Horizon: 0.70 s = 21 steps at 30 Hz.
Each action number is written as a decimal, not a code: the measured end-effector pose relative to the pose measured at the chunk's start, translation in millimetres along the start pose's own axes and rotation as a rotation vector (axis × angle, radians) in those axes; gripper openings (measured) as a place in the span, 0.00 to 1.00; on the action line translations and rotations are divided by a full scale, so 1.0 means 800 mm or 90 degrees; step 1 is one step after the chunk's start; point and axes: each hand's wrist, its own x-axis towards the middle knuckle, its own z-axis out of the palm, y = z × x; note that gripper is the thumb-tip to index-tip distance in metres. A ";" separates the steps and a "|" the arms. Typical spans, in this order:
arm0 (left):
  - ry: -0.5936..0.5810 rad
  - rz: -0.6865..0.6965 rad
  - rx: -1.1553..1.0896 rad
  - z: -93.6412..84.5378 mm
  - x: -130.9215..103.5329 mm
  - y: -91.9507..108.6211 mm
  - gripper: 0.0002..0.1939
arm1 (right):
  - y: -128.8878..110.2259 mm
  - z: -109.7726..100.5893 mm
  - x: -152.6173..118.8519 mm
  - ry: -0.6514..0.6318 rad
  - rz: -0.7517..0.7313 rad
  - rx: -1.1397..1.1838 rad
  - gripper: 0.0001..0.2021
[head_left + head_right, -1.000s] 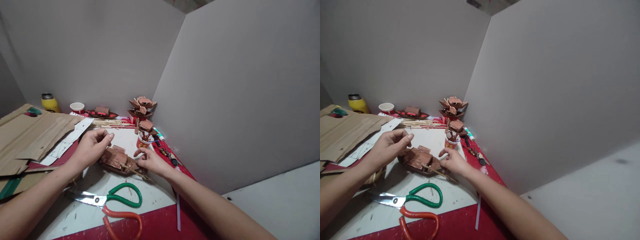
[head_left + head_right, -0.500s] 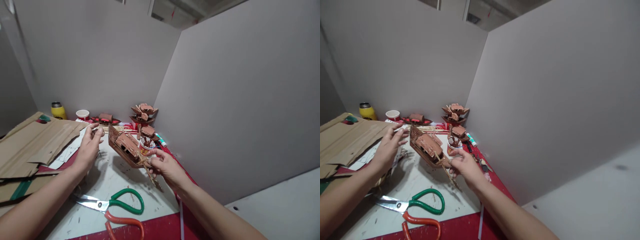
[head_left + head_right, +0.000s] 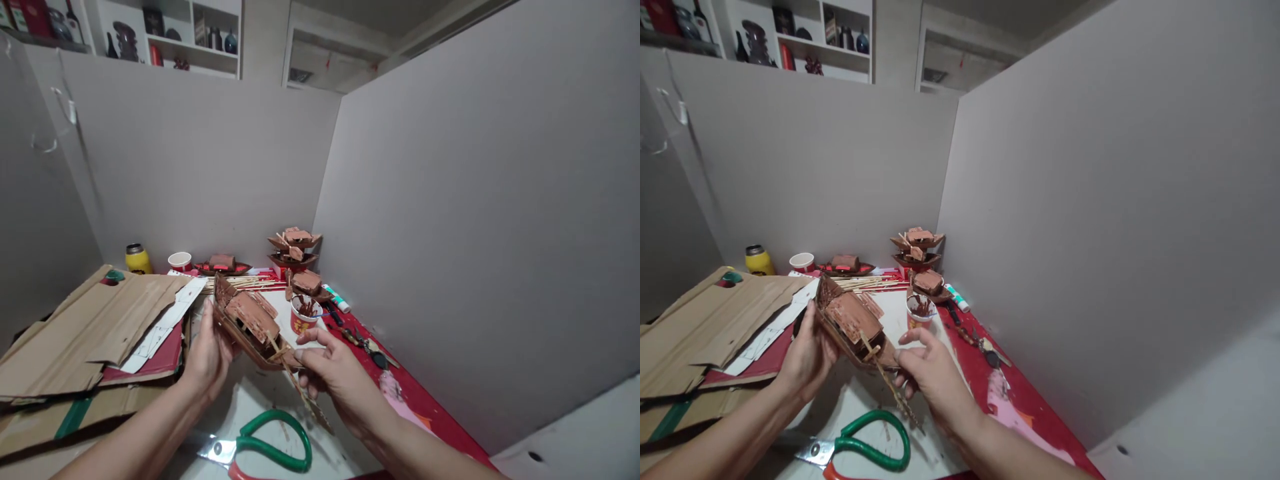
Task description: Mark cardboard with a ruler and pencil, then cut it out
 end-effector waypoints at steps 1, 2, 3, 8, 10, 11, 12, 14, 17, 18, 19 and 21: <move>0.023 0.003 -0.007 0.002 -0.001 0.001 0.21 | 0.001 0.001 0.000 -0.002 0.002 0.006 0.20; 0.047 0.004 -0.009 0.004 -0.002 0.002 0.21 | 0.002 0.002 0.000 -0.003 0.005 0.011 0.20; 0.066 0.004 -0.008 0.005 -0.003 0.003 0.21 | 0.003 0.003 0.000 -0.001 0.009 0.015 0.20; 0.063 -0.005 -0.001 0.009 -0.010 0.010 0.21 | 0.004 0.006 0.004 -0.008 0.038 0.037 0.18; 0.048 -0.001 -0.007 0.011 -0.013 0.012 0.22 | 0.002 0.008 0.004 -0.010 0.043 0.037 0.18; 0.042 0.000 -0.012 0.012 -0.014 0.012 0.22 | 0.001 0.009 0.003 -0.010 0.042 0.035 0.18; 0.034 -0.003 -0.016 0.013 -0.015 0.012 0.23 | 0.001 0.010 0.001 -0.014 0.041 0.032 0.18; 0.017 -0.021 -0.026 0.014 -0.015 0.012 0.25 | -0.001 0.012 -0.004 -0.029 0.034 0.027 0.18; 0.006 -0.052 -0.037 0.013 -0.014 0.012 0.26 | -0.002 0.015 -0.012 -0.066 0.026 0.027 0.19; 0.009 -0.067 -0.035 0.012 -0.014 0.012 0.27 | -0.003 0.015 -0.014 -0.080 0.025 0.028 0.18; 0.017 -0.086 -0.030 0.011 -0.014 0.013 0.28 | -0.003 0.014 -0.016 -0.095 0.024 0.027 0.18; 0.037 -0.143 -0.016 0.006 -0.013 0.015 0.29 | -0.003 0.012 -0.018 -0.123 0.021 0.016 0.18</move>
